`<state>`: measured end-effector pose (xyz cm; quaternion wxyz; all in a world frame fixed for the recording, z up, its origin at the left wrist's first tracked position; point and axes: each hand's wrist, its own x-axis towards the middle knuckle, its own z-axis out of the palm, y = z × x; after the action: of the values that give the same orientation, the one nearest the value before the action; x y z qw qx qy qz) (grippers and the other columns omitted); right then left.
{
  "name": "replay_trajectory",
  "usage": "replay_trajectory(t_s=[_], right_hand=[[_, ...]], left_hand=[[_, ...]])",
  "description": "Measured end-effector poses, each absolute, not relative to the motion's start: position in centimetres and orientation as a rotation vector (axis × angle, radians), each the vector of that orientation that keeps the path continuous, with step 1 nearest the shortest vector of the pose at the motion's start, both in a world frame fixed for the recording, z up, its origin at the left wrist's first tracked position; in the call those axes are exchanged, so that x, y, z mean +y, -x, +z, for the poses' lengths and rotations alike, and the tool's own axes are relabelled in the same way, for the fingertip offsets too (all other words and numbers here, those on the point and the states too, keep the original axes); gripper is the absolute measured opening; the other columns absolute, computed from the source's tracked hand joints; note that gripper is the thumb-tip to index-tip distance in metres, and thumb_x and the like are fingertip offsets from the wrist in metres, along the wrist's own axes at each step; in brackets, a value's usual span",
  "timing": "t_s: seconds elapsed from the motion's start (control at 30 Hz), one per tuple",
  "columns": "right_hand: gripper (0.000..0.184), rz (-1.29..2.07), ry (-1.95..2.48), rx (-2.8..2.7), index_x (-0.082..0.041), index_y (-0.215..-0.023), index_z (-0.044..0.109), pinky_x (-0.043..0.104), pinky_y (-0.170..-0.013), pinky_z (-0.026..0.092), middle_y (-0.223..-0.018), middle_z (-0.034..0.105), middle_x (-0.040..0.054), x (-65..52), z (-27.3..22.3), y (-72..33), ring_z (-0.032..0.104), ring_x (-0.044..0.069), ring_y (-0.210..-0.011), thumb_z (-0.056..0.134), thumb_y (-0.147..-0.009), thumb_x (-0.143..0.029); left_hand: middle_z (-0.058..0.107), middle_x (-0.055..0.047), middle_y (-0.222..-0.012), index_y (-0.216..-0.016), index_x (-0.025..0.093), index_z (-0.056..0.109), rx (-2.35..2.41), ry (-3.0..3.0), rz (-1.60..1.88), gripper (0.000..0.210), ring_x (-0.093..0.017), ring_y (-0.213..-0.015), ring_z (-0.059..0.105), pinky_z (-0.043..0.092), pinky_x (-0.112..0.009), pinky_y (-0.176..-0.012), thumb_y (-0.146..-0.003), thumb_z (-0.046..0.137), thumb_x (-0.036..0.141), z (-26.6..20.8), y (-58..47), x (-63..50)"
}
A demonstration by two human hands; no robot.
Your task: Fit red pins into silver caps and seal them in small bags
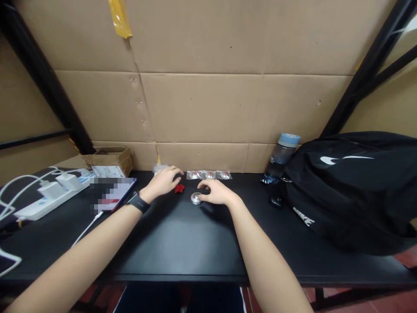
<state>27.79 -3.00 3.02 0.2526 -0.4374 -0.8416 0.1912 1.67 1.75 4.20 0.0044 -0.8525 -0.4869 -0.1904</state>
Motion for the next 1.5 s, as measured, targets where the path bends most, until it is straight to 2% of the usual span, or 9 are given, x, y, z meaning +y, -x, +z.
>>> replay_trajectory(t_s=[0.13, 0.23, 0.37, 0.67, 0.9, 1.17, 1.33, 1.5], right_hand=[[0.04, 0.529, 1.162, -2.363, -0.022, -0.111, 0.071, 0.032, -0.084, 0.05, -0.106, 0.072, 0.0052, -3.5, 2.6, -26.2, 0.066, 0.02, -0.092, 0.08, -0.073, -0.026], [0.036, 0.527, 1.177, -2.369, -0.021, -0.108, 0.071, 0.031, -0.082, 0.05, -0.1, 0.073, 0.0043, -3.4, 2.2, -25.7, 0.066, 0.019, -0.087, 0.078, -0.073, -0.021], [0.036, 0.535, 1.208, -2.351, -0.02, -0.109, 0.07, 0.031, -0.08, 0.051, -0.098, 0.073, 0.004, -3.1, 1.8, -25.7, 0.067, 0.018, -0.084, 0.077, -0.074, -0.021], [0.04, 0.446, 1.316, -2.306, -0.021, -0.114, 0.068, 0.032, -0.082, 0.051, -0.101, 0.074, 0.0051, -2.7, 1.4, -26.3, 0.068, 0.019, -0.088, 0.076, -0.075, -0.022], [0.04, 0.488, 1.335, -2.255, -0.022, -0.113, 0.068, 0.032, -0.085, 0.051, -0.105, 0.074, 0.0047, -2.9, 2.0, -26.3, 0.067, 0.019, -0.091, 0.079, -0.075, -0.026], [0.037, 0.479, 1.309, -2.225, -0.023, -0.112, 0.068, 0.033, -0.084, 0.05, -0.102, 0.073, 0.0039, -3.0, 2.3, -26.5, 0.066, 0.02, -0.092, 0.078, -0.077, -0.026], [0.036, 0.48, 1.277, -2.21, -0.023, -0.112, 0.068, 0.032, -0.082, 0.05, -0.101, 0.074, 0.0032, -3.0, 2.3, -26.4, 0.066, 0.019, -0.09, 0.077, -0.078, -0.025], [0.037, 0.503, 1.238, -2.15, -0.023, -0.114, 0.067, 0.031, -0.079, 0.05, -0.107, 0.073, 0.0037, -2.8, 2.1, -26.2, 0.066, 0.018, -0.088, 0.077, -0.078, -0.025]], left_hand=[[0.069, -0.008, -0.116, -0.112, 0.023, 0.071, -1.417, 2.76, -0.813, 0.026, -0.024, -0.11, 0.064, 0.047, -0.036, -0.102, -0.092, 0.054, 0.027, 2.3, 0.7, 0.8], [0.07, -0.008, -0.114, -0.111, 0.023, 0.072, -1.415, 2.809, -0.812, 0.027, -0.025, -0.109, 0.064, 0.048, -0.035, -0.101, -0.088, 0.062, 0.03, 1.4, 1.1, 0.6], [0.07, -0.007, -0.111, -0.106, 0.022, 0.074, -1.374, 2.793, -0.748, 0.024, -0.025, -0.105, 0.065, 0.049, -0.035, -0.097, -0.084, 0.067, 0.031, 1.4, 1.1, 0.7], [0.072, -0.006, -0.106, -0.096, 0.024, 0.077, -1.34, 2.765, -0.794, 0.015, -0.025, -0.104, 0.063, 0.046, -0.036, -0.099, -0.089, 0.065, 0.031, 1.6, 1.5, 1.2], [0.072, -0.007, -0.104, -0.097, 0.023, 0.077, -1.277, 2.757, -0.81, 0.015, -0.025, -0.101, 0.064, 0.048, -0.037, -0.094, -0.089, 0.066, 0.03, 0.7, 1.2, 1.5], [0.072, -0.006, -0.099, -0.087, 0.022, 0.073, -1.277, 2.743, -0.87, 0.005, -0.024, -0.095, 0.065, 0.05, -0.037, -0.091, -0.085, 0.069, 0.024, 0.4, 0.9, 1.5], [0.072, -0.006, -0.097, -0.089, 0.021, 0.07, -1.292, 2.685, -0.985, 0.007, -0.024, -0.095, 0.066, 0.05, -0.037, -0.091, -0.088, 0.063, 0.022, 0.5, 0.8, 1.6], [0.075, -0.003, -0.098, -0.097, 0.021, 0.068, -1.412, 2.629, -1.24, 0.012, -0.022, -0.09, 0.069, 0.052, -0.034, -0.086, -0.091, 0.058, 0.02, 1.4, 0.7, 1.2]])
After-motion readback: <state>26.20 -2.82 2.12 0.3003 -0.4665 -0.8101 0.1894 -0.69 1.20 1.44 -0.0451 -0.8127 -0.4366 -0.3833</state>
